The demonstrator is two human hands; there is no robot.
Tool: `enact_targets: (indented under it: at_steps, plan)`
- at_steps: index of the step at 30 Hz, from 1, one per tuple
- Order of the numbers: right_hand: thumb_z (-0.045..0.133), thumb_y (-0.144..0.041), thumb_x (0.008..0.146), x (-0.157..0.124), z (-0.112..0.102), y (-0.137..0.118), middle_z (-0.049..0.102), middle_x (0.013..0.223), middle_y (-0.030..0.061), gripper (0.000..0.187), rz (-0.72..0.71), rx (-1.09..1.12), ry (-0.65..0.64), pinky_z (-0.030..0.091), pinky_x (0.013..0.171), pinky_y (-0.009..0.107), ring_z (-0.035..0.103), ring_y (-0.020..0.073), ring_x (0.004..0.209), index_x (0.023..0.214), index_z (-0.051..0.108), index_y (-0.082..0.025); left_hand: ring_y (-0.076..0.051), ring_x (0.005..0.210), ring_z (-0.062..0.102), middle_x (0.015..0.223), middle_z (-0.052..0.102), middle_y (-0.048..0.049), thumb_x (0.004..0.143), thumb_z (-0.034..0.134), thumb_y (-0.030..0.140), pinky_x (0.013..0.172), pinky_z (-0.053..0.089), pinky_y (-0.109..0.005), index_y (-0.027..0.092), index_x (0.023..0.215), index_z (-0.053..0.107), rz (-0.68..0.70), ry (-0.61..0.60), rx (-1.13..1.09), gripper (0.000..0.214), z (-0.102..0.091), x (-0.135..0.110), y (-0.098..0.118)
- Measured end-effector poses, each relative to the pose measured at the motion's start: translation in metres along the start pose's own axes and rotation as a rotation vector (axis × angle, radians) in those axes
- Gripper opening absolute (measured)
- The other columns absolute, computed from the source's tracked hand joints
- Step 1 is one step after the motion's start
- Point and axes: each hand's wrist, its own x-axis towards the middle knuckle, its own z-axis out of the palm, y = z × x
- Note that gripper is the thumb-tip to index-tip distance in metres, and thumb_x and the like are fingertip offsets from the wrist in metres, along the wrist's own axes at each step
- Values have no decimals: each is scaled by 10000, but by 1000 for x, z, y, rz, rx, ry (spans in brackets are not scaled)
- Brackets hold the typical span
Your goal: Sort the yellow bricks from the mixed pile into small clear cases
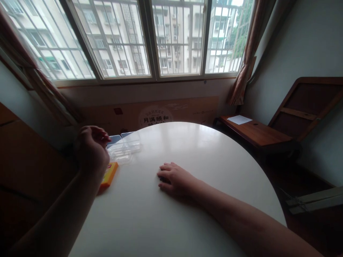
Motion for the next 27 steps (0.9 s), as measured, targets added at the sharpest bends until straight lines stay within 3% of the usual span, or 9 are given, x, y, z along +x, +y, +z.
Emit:
enact_targets:
  at_steps: [5, 8, 16, 27]
  plan:
    - [603, -296, 898, 5, 0, -5, 572, 1336, 136, 369, -32, -2, 17, 370, 1092, 488, 545, 292, 1206, 1260, 615, -227, -81, 461, 439, 575, 459, 40, 799, 383, 234, 433, 349, -191, 170, 685, 493, 74, 206, 292, 171, -58, 10, -18]
    - [600, -283, 893, 11, 2, -7, 576, 1311, 127, 335, -36, -3, 20, 415, 1047, 450, 554, 285, 1173, 1221, 625, -224, -85, 460, 430, 552, 444, 41, 790, 387, 212, 435, 345, -193, 173, 661, 481, 79, 265, 331, 164, -76, 7, -31]
    - [601, -232, 867, 42, 20, -12, 613, 1184, 114, 235, -62, 23, 49, 465, 943, 392, 566, 263, 1092, 1099, 624, -203, -93, 458, 430, 535, 438, 40, 782, 405, 193, 439, 339, -205, 173, 631, 494, 63, 210, 361, 177, -84, 5, -40]
    - [621, -237, 836, 133, 71, -24, 632, 1023, 93, 83, -80, 42, 94, 465, 859, 340, 581, 227, 967, 897, 600, -186, -93, 451, 429, 546, 462, 38, 799, 412, 228, 429, 331, -209, 180, 630, 502, 48, 186, 384, 197, -92, 7, -50]
